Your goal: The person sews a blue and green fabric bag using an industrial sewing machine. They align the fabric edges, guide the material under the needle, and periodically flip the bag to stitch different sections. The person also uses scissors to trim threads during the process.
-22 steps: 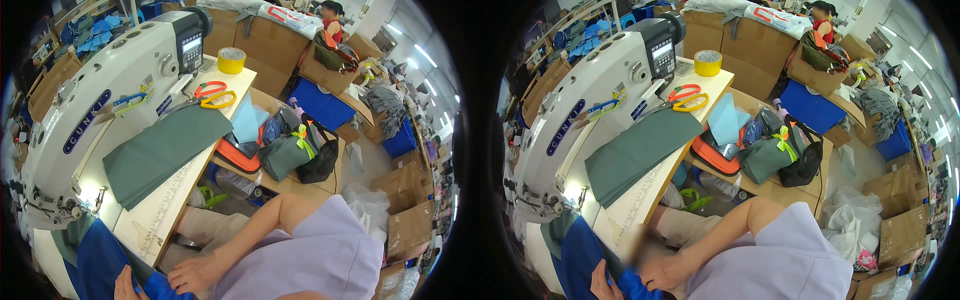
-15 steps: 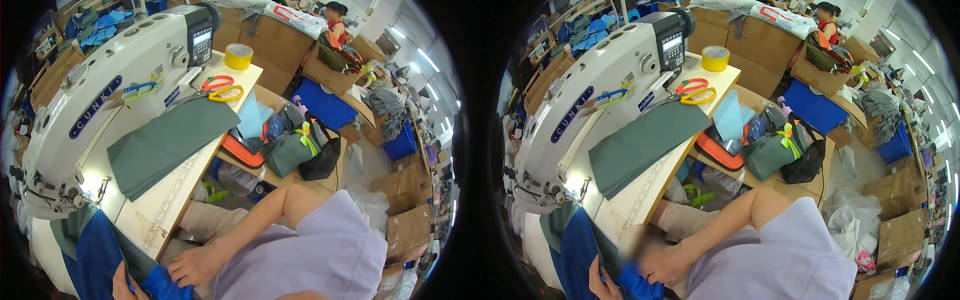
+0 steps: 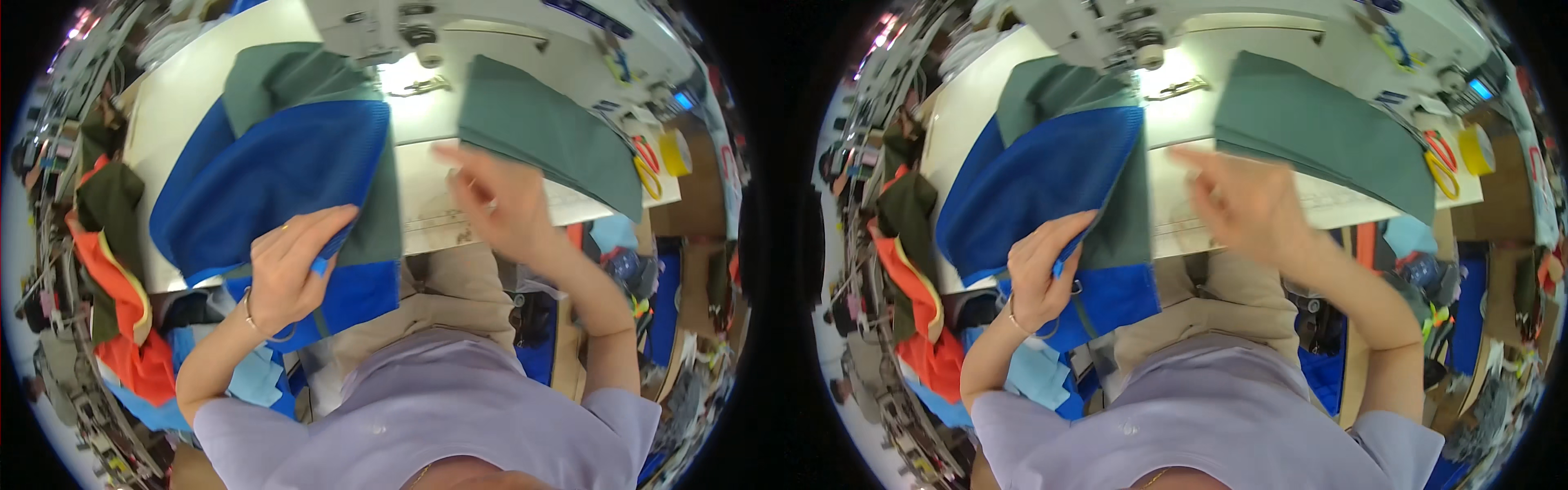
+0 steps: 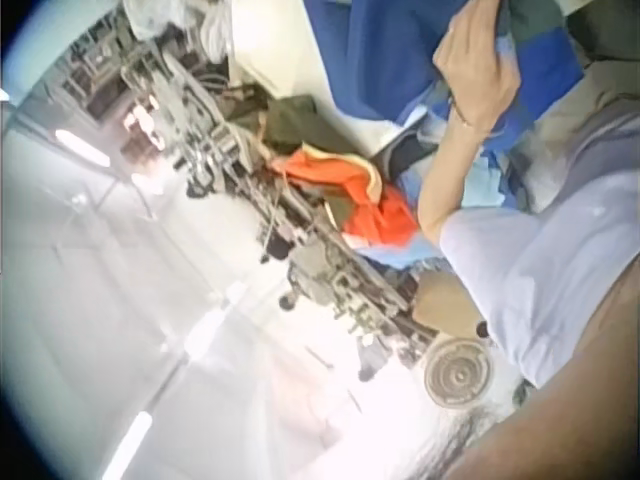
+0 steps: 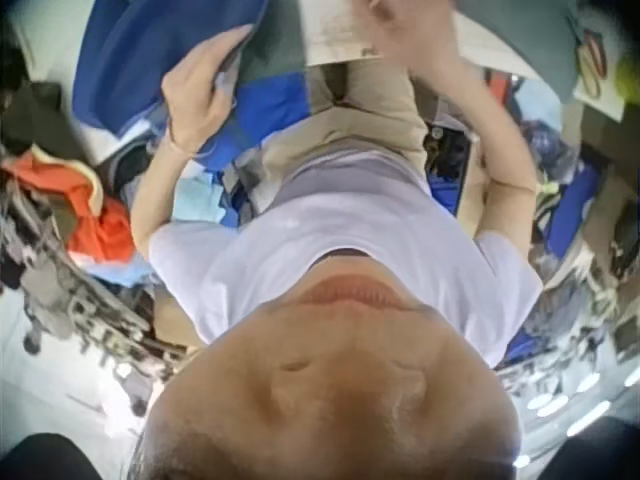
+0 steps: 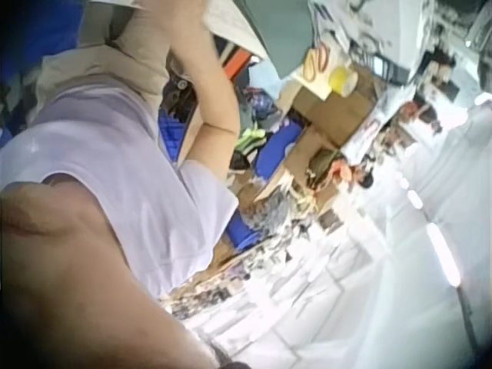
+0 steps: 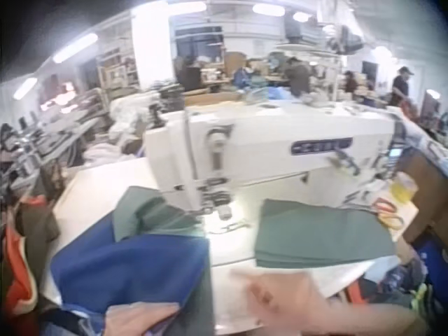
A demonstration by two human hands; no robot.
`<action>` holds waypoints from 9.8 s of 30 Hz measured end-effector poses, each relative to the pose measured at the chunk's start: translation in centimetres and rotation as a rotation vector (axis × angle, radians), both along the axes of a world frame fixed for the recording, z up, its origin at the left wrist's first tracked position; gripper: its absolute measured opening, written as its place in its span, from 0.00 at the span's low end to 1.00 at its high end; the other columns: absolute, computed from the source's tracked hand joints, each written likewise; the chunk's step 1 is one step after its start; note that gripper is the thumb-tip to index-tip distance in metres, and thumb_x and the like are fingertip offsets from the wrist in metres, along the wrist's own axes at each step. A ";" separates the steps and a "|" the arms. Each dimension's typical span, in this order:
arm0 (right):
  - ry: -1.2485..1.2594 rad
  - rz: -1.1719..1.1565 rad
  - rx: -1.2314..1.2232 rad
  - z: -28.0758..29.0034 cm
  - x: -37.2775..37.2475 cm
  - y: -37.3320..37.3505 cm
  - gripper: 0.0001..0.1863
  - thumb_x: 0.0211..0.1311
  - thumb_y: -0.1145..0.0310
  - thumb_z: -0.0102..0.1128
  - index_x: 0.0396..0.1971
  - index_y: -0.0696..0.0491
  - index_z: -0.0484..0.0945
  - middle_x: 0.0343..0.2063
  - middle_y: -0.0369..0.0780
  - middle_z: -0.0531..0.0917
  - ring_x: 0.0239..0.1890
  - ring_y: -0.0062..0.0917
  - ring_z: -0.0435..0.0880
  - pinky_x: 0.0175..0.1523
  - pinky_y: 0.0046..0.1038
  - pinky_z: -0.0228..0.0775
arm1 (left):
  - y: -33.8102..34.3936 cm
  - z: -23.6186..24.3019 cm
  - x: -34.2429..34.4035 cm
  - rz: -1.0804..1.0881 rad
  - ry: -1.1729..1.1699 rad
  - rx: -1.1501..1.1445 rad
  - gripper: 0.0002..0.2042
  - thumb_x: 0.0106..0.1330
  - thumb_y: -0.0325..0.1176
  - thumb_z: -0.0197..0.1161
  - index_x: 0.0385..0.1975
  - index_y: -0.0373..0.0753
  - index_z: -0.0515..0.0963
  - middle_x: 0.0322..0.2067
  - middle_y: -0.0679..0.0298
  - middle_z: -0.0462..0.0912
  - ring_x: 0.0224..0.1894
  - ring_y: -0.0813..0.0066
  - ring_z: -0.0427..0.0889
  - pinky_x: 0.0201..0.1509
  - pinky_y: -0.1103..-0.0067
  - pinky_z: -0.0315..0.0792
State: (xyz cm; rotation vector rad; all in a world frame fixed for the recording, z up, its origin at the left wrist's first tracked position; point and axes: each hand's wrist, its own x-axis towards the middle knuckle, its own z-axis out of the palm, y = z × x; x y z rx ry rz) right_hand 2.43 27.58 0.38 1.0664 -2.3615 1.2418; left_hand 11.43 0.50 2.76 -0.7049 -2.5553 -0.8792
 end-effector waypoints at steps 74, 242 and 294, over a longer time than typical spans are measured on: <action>-1.262 0.552 -0.113 -6.9 11.6 -3.9 0.15 0.72 0.62 0.64 0.44 0.59 0.86 0.36 0.40 0.91 0.36 0.18 0.86 0.44 0.25 0.77 | 3.1 -1.9 -10.5 0.160 -0.069 -0.446 0.19 0.62 0.34 0.63 0.50 0.31 0.76 0.47 0.55 0.76 0.28 0.60 0.85 0.31 0.67 0.81; 0.364 0.495 0.339 -1.5 1.4 0.5 0.21 0.53 0.64 0.67 0.45 0.60 0.84 0.47 0.45 0.83 0.52 0.37 0.79 0.62 0.41 0.73 | 5.0 -0.4 -1.7 0.017 -0.020 -0.538 0.22 0.51 0.30 0.63 0.48 0.34 0.81 0.46 0.59 0.81 0.36 0.68 0.78 0.39 0.75 0.74; 0.394 0.440 0.147 -3.6 -5.3 -2.8 0.16 0.50 0.71 0.65 0.40 0.62 0.84 0.45 0.44 0.83 0.50 0.32 0.79 0.55 0.31 0.75 | 0.4 -0.2 -13.4 -0.160 0.092 -0.529 0.12 0.54 0.25 0.71 0.39 0.37 0.81 0.37 0.63 0.80 0.36 0.63 0.82 0.40 0.72 0.79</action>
